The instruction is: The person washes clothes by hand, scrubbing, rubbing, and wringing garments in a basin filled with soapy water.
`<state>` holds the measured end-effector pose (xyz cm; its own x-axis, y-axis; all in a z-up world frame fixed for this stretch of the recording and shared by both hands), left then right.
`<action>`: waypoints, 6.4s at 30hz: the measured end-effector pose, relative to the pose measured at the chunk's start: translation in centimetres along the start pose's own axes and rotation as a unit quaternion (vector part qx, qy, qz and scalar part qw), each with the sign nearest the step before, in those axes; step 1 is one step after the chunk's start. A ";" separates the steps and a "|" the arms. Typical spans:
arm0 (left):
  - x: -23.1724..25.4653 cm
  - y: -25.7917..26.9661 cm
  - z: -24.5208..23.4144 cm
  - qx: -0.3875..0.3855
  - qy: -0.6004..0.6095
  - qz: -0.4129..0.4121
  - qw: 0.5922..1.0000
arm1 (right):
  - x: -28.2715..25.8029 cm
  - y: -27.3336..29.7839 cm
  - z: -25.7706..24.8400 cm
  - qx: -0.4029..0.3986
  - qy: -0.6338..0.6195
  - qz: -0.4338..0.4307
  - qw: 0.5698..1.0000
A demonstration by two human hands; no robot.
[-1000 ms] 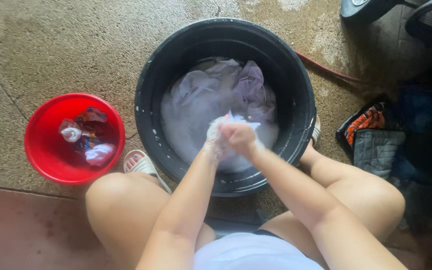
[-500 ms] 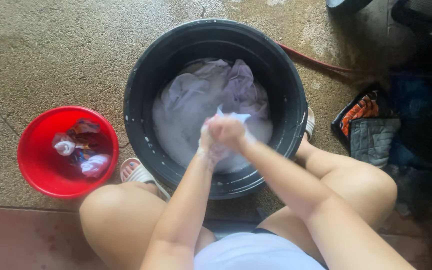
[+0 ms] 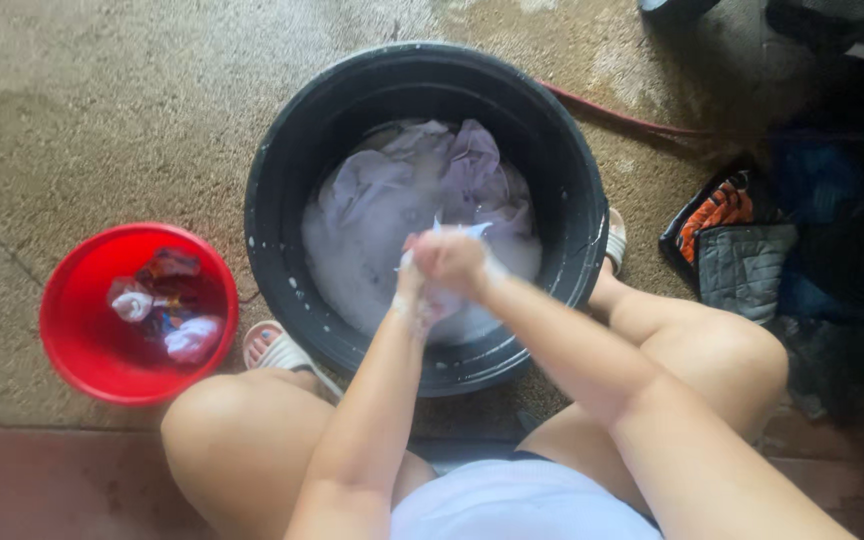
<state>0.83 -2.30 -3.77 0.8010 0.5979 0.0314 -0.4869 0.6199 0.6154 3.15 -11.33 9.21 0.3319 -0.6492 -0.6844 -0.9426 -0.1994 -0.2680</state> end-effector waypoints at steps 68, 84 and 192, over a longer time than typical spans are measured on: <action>0.8 -3.7 -7.7 0.072 -0.248 0.087 0.962 | 2.4 -0.3 3.9 -0.002 -0.162 -0.042 0.986; 2.0 0.8 0.2 -0.195 -0.219 0.130 0.947 | 7.9 -2.0 2.9 0.016 -0.002 -0.097 0.995; 10.7 8.0 7.2 -0.055 -0.386 0.181 0.903 | -3.5 -5.2 -8.1 -0.109 -0.148 -0.189 0.965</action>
<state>8.02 5.37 7.10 0.5651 0.2651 0.7813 -0.7637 0.5263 0.3738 6.60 -13.96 18.46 0.6200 -0.2683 -0.7373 -0.7263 -0.5517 -0.4100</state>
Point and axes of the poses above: each hand's wrist, its own y-axis away from the middle knuckle, its own z-axis out of the palm, x = y × z, the point moved 3 cm from there along -y, towards the middle knuckle, and after that the axes turned 7 degrees about -z, right-handed, at the moved point
